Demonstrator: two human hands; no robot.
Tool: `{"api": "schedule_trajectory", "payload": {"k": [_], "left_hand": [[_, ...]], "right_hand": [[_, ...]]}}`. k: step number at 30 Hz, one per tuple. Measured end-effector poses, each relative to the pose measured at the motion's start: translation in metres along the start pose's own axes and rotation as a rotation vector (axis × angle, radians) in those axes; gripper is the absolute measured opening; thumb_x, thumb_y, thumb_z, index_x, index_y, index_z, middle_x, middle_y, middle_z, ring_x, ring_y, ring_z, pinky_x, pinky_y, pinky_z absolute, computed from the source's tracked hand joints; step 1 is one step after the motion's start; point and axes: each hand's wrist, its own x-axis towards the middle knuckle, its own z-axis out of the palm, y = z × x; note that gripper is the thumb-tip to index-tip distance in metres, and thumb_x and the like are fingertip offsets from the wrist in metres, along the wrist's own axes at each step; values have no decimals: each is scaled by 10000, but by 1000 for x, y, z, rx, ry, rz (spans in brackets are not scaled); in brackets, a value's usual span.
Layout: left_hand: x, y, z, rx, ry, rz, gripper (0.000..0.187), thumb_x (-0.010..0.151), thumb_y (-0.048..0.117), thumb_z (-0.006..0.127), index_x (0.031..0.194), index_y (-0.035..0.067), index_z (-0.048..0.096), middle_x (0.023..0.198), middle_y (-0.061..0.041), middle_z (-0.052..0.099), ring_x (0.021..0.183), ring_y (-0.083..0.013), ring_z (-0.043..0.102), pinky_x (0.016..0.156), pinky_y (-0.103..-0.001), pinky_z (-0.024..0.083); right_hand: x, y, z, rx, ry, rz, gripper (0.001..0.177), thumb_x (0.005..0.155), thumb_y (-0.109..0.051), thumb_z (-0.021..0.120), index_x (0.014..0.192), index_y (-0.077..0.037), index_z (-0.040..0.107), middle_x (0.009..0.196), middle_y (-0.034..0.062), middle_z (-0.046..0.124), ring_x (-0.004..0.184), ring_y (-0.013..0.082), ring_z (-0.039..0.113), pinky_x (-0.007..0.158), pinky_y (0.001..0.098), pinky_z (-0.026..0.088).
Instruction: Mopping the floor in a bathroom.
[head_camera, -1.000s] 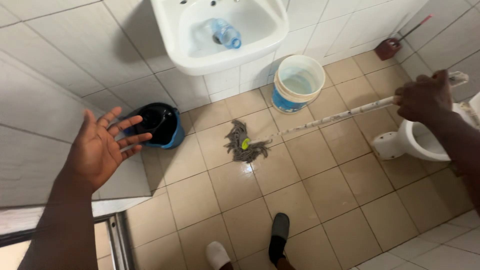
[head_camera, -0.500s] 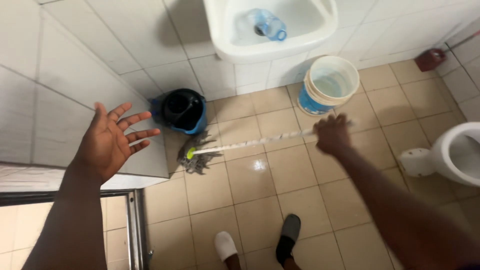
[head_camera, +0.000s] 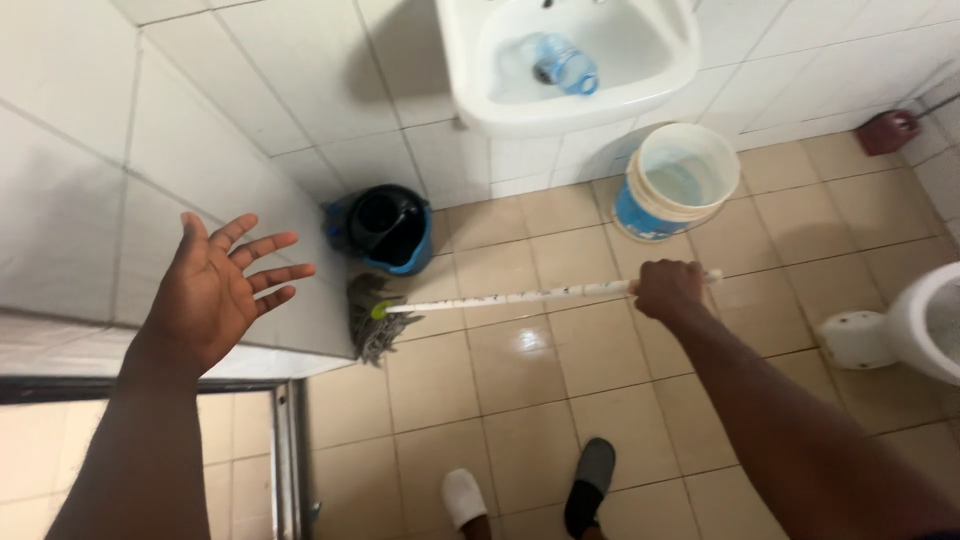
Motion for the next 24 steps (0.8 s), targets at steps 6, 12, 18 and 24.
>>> {"api": "schedule_trajectory", "payload": {"k": [6,12,18,24], "left_hand": [[31,-1,54,-23,-54,-18,1017,919,782,177,1635,63,117,1535,-223,484,1225,-364,614,944,-405,482],[57,-2,119,-6,-117,-26,1025,902,789,188,1637,80,95,1491,-210,535,1197,-352,636,930,-410,478],[71,-14,159,-10,-177,-42,1022,910,782,178,1631,60,117,1454,-222,554,1191,-348,636,948,-424,499],[78,-19,178,11,-191,-76,1032,897,790,178,1621,55,160,1444,-215,563,1199,-340,632,947,-430,491]], "right_hand": [[11,135,2,-52,-32,178,398,852,-494,759,1052,-151,786,1057,102,791,1053,298,738,926,478,515],[-1,293,11,-225,-99,388,345,937,-396,666,1138,-148,797,1113,106,796,1045,292,748,998,558,478],[-39,398,-2,-603,172,423,466,984,-538,512,1139,-177,763,1126,40,725,1191,250,578,1119,565,293],[-77,386,-34,-518,113,406,662,913,-793,522,1042,-219,825,965,41,758,1165,257,589,1118,580,294]]}}
